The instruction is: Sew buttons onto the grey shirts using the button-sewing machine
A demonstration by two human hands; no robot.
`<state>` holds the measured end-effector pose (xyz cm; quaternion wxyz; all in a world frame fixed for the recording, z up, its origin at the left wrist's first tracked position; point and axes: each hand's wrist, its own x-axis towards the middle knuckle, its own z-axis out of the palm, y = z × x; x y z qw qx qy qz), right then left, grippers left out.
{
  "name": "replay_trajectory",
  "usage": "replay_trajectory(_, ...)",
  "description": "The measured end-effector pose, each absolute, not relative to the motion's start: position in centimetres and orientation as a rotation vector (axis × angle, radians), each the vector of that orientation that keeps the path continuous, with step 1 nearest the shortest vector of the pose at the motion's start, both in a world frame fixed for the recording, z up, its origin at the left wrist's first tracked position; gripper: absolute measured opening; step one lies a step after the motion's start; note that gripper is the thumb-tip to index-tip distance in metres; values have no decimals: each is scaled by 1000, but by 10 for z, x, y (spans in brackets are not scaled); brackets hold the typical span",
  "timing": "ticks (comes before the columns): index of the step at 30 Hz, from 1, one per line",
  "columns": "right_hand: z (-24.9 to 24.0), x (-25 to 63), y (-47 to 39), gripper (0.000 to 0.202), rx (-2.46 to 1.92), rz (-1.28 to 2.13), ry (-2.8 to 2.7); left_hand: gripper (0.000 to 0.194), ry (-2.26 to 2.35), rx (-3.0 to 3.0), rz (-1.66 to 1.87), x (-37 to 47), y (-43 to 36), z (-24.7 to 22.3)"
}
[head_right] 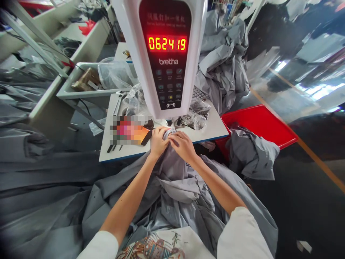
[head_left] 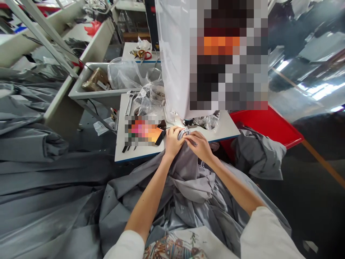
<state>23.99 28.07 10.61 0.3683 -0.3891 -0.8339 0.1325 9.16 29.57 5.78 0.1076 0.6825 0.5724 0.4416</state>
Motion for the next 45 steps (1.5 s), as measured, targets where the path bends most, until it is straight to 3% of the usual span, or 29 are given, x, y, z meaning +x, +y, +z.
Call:
replay_trajectory(5,117,227,305,12,-1022,302,-2375,27,1676,1985,1333,90,298,53)
replay_trajectory(10,119,225,291,15,-1173,343,-1945,23,1659,1894,1339,92,300,56)
replay_trajectory(15,78,213,253,17,-1252,407,-1680,22,1618,1802,1313,93,302,60)
replay_trajectory(21,37,184,238,8,-1459,216,-1548,22,1627,1759,1270,93,302,64)
replay_trajectory(40,32,159,238,20,-1726,418,-1448,18,1561,1786,1299,87,310,57)
replay_trajectory(45,34,159,243,22,-1657,321,-1492,19,1533,1814,1279,86,310,59)
